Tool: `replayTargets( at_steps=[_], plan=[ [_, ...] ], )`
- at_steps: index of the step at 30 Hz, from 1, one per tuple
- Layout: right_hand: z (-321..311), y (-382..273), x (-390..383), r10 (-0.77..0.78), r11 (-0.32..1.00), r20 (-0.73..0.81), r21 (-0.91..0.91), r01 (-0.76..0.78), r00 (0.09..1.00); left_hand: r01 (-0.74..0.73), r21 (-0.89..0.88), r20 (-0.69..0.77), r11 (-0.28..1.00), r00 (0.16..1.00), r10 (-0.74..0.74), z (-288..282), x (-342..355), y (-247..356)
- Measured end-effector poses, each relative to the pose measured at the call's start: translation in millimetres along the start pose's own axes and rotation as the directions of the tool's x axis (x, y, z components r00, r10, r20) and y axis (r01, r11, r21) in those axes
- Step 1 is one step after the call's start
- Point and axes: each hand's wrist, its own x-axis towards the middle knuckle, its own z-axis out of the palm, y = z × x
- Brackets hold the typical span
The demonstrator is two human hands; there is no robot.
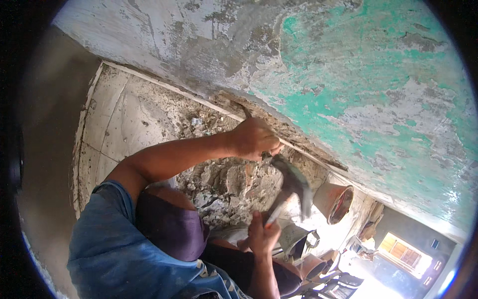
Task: Remove debris and smooth surface of a damaged wall section.
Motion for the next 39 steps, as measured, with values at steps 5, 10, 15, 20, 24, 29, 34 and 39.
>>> replayTargets(
  at_steps=[5, 10, 15, 20, 24, 29, 34, 39],
  plan=[
    [-42.2, -35.2, -13.3, -0.566, 0.711, -0.433, 0.174, 0.681, 0.702, 0.086, -0.148, -0.015, 0.985, 0.996, -0.089, -3.1, 2.1, -2.7],
    [-47.6, -42.6, -16.4, -0.763, 0.482, -0.370, 0.221, 0.848, 0.530, 0.428, -0.109, 0.241, 0.897, 0.887, -0.394, -6.7, 14.4, 13.1],
    [-41.1, -33.3, -8.8, -0.743, 0.591, -0.229, 0.217, 0.777, 0.629, 0.554, -0.083, 0.480, 0.828, 0.751, -0.454, -3.7, 5.9, 39.4],
    [-41.7, -29.6, -4.6, -0.705, 0.527, -0.321, 0.360, 0.770, 0.632, 0.079, -0.130, 0.122, 0.988, 0.990, -0.064, 14.0, 3.0, 30.8],
    [-39.1, -23.9, -4.6, -0.692, 0.583, -0.295, 0.310, 0.751, 0.659, 0.043, -0.177, 0.143, 0.983, 0.990, -0.018, 24.0, -11.5, 8.2],
    [-27.6, -8.3, -4.0, -0.667, 0.647, -0.207, 0.315, 0.695, 0.715, -0.033, -0.101, 0.051, 0.994, 0.998, 0.039, 22.7, -29.3, -21.6],
    [7.8, 22.0, 11.5, -0.534, 0.814, -0.127, 0.188, 0.549, 0.836, 0.017, -0.169, -0.037, 0.985, 0.999, -0.024, 29.5, -29.9, -23.9],
    [23.9, 32.3, 17.0, 0.038, 0.987, 0.081, -0.157, -0.025, 0.996, 0.121, 0.074, 0.062, 0.990, 0.990, -0.125, 15.0, -41.0, -36.0]
  ],
)
